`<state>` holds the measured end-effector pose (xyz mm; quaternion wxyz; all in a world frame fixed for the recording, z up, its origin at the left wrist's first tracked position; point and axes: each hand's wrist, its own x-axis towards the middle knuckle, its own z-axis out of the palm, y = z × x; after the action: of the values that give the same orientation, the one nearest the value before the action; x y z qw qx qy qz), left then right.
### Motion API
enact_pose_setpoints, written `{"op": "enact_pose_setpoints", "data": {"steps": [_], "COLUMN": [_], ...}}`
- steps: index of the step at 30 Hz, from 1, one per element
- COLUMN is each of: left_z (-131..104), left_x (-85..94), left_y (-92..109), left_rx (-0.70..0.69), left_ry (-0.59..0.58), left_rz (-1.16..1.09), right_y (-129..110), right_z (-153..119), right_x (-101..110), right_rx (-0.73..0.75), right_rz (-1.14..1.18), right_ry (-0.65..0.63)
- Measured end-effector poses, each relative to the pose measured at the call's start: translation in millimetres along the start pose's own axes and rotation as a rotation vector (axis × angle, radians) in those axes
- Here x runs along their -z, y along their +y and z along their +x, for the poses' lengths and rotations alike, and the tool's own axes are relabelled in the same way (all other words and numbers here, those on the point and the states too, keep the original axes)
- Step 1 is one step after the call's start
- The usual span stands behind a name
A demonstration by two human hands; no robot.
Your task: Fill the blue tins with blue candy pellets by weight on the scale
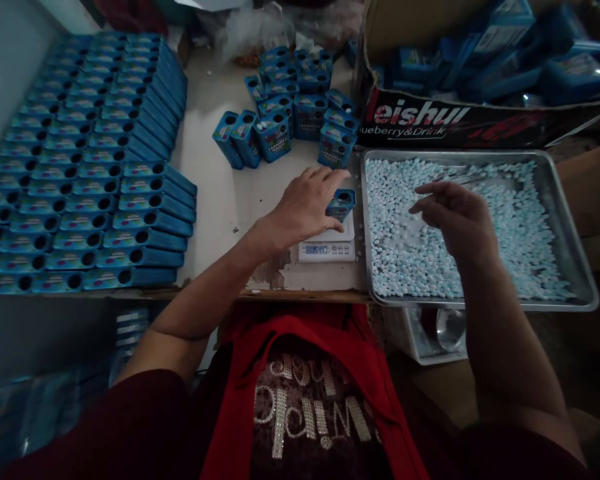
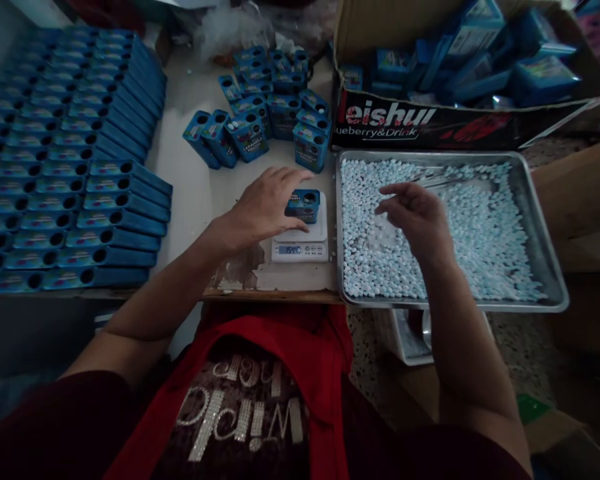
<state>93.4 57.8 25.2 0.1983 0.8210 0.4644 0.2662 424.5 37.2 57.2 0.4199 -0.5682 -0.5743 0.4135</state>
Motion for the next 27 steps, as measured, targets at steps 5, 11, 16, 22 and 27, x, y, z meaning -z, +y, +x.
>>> {"op": "enact_pose_setpoints", "data": {"steps": [5, 11, 16, 22, 27], "left_z": [-15.9, -18.5, -18.4, -10.9, -11.1], "left_x": [3.2, -15.2, -20.4, -24.4, -22.6], "left_y": [-15.5, -13.9, 10.5, -1.1, -10.1], "left_rx": [0.160, 0.051, -0.265, -0.249, -0.039], "left_ry": [0.109, 0.174, 0.272, 0.249, 0.309], "left_rz": [-0.134, -0.234, 0.136, 0.167, -0.097], "right_y": [-29.8, 1.4, 17.1, 0.1, 2.0], "right_z": [-0.4, 19.7, -11.6, -19.5, -9.6], "right_x": [-46.1, -40.5, -69.1, -102.3, -82.4], "right_rx": [0.249, 0.291, -0.210, -0.474, -0.394], "right_rz": [-0.163, -0.517, 0.328, 0.790, 0.602], "right_ry": [-0.033, -0.065, -0.077, -0.124, -0.150]}}
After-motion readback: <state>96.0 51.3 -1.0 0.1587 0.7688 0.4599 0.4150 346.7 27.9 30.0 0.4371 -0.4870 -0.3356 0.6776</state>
